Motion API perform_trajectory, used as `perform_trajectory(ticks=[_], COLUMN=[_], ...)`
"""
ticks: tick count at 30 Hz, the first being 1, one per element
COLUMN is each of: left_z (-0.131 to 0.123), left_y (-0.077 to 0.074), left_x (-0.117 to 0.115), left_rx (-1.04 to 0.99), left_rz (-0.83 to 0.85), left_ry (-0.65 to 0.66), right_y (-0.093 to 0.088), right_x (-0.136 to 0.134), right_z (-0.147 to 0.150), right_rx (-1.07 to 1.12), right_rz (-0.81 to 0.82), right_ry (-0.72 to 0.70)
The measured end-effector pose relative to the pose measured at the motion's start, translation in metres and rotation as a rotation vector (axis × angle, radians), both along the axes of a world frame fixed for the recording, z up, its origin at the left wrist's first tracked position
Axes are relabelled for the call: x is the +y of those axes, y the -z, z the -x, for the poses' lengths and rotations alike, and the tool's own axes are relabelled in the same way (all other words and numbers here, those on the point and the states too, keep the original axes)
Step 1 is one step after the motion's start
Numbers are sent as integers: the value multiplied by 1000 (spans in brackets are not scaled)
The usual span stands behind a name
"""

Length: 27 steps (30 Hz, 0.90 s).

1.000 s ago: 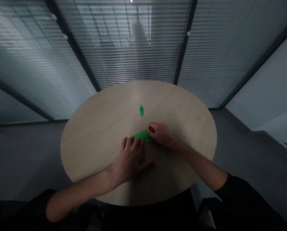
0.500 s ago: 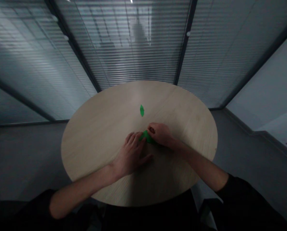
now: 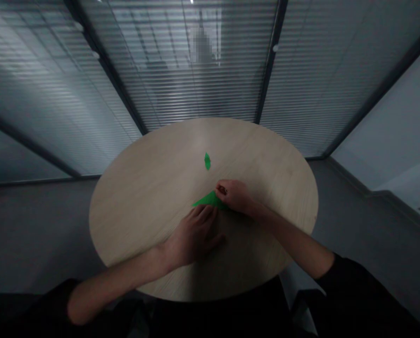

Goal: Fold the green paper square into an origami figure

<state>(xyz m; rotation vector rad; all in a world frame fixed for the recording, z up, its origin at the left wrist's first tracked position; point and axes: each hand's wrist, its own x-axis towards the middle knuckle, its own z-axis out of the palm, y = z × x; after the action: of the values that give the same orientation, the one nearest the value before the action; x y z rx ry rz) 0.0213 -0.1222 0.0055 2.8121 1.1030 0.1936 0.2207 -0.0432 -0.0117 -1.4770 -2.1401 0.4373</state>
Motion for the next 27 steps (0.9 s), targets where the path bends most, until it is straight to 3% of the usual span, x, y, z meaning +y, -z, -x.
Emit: perform_trajectory(ticks=[21, 27], left_z=[-7, -13], left_y=[-7, -10], left_x=[-4, -5], left_rx=[37, 71], left_rz=[31, 7], left_ry=[-121, -95], right_y=[-5, -3], right_x=[-2, -1], right_z=[1, 1], right_rx=[30, 41], right_rz=[27, 26], right_ry=[-9, 2])
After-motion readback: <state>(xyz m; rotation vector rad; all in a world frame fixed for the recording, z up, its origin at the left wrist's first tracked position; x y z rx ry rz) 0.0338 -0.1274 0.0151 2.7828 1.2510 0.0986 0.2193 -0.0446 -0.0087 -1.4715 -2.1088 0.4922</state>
